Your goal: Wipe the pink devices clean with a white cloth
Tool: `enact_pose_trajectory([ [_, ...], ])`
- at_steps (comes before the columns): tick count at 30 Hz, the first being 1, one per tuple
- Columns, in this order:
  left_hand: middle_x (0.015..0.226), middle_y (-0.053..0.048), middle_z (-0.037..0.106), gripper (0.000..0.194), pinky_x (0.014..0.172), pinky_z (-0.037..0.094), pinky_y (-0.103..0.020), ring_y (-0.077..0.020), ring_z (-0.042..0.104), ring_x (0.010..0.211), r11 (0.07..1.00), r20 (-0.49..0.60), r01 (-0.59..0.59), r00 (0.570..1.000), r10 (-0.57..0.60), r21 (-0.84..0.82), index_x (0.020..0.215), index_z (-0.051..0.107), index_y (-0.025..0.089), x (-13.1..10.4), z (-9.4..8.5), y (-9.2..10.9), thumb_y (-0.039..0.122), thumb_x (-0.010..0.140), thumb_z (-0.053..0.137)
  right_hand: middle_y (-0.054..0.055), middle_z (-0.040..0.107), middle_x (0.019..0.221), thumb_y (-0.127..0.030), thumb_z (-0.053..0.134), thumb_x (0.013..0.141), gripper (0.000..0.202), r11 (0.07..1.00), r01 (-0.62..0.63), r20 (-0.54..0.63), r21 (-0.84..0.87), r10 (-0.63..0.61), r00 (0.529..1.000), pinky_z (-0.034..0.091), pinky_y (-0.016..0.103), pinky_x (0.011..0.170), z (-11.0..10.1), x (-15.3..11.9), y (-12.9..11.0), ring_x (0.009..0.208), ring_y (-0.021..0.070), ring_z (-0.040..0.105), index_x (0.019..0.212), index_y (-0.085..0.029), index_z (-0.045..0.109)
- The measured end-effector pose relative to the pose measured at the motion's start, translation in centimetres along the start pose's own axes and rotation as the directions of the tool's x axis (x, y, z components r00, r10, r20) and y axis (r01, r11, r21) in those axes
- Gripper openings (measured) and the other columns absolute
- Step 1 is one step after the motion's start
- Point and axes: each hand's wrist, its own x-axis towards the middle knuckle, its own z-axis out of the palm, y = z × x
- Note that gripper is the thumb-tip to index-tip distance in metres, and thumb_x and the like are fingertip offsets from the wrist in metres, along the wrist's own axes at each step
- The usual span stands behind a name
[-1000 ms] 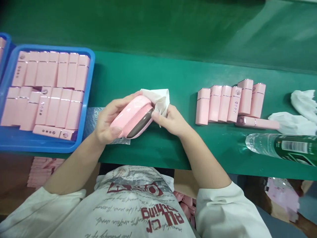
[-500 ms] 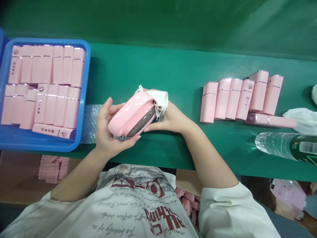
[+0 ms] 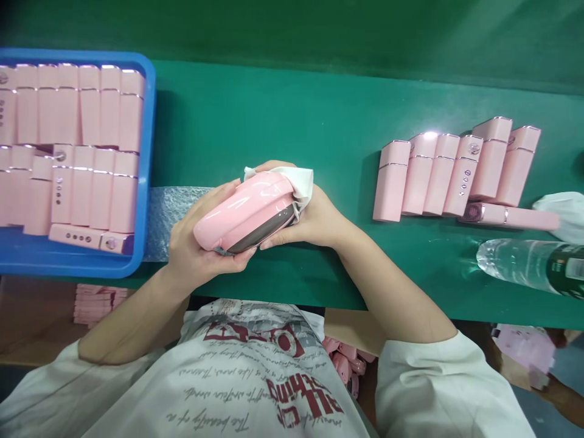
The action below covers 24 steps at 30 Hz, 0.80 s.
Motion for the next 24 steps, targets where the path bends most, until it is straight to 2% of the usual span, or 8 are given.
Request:
enact_pose_trajectory([
  [4,0.134,-0.010,0.054,0.075,0.103,0.049,-0.043,-0.0282,0.054,0.122,0.994,-0.005,0.060,0.998,-0.061,-0.091,0.137,0.042,0.024,0.1,0.1,-0.2,0.036,0.071,0.074,0.009,0.054,0.131,-0.054,0.082,0.058,0.084,0.999,-0.015,-0.001,0.028,0.015,1.000,0.045,0.041,0.103,0.3,0.3,-0.3,0.123,0.0270,0.051,0.127,-0.020,0.049],
  [9,0.130,-0.009,0.053,0.074,0.100,0.050,-0.042,-0.0261,0.056,0.117,0.960,-0.044,0.139,0.987,-0.154,-0.243,0.136,0.038,0.026,-0.3,0.5,-1.0,0.039,0.072,0.073,0.011,0.054,0.132,-0.063,0.079,0.056,0.095,0.997,-0.064,-0.067,-0.051,0.061,0.996,0.040,0.046,0.108,0.9,0.2,0.1,0.127,0.0307,0.048,0.134,-0.019,0.046],
  [15,0.139,-0.014,0.044,0.100,0.105,0.044,-0.043,-0.0287,0.052,0.123,0.925,0.020,0.243,0.969,-0.248,-0.292,0.141,0.028,0.023,-1.0,0.9,-1.8,0.048,0.061,0.082,0.013,0.049,0.139,-0.062,0.079,0.058,0.101,0.995,-0.065,-0.212,-0.076,0.048,0.976,0.038,0.044,0.110,1.7,-0.5,0.4,0.130,0.0327,0.046,0.140,-0.016,0.043],
  [17,0.136,-0.014,0.046,0.101,0.103,0.046,-0.042,-0.0285,0.052,0.123,0.913,-0.011,0.273,0.957,-0.290,-0.303,0.139,0.030,0.022,-1.1,1.1,-1.8,0.048,0.058,0.084,0.012,0.047,0.142,-0.059,0.077,0.064,0.092,0.992,-0.050,-0.292,-0.113,0.015,0.956,0.039,0.043,0.111,2.1,-0.8,0.3,0.131,0.0317,0.045,0.139,-0.016,0.045],
  [21,0.120,-0.009,0.058,0.085,0.091,0.052,-0.037,-0.0269,0.059,0.112,0.896,-0.083,0.336,0.924,-0.373,-0.290,0.122,0.044,0.020,-1.0,1.2,-1.4,0.049,0.054,0.084,0.005,0.051,0.139,-0.045,0.055,0.090,0.047,0.994,-0.005,-0.453,-0.107,-0.044,0.890,0.037,0.040,0.112,2.7,-1.3,0.0,0.131,0.0258,0.046,0.132,-0.023,0.056],
  [24,0.110,-0.006,0.063,0.081,0.080,0.055,-0.033,-0.0242,0.065,0.099,0.902,-0.057,0.342,0.928,-0.368,-0.264,0.119,0.047,0.021,-0.8,1.0,-1.1,0.050,0.052,0.084,0.001,0.054,0.136,-0.043,0.046,0.096,0.038,0.998,0.010,-0.524,-0.067,-0.043,0.851,0.035,0.040,0.113,2.9,-0.9,-0.8,0.131,0.0246,0.047,0.128,-0.028,0.060],
])
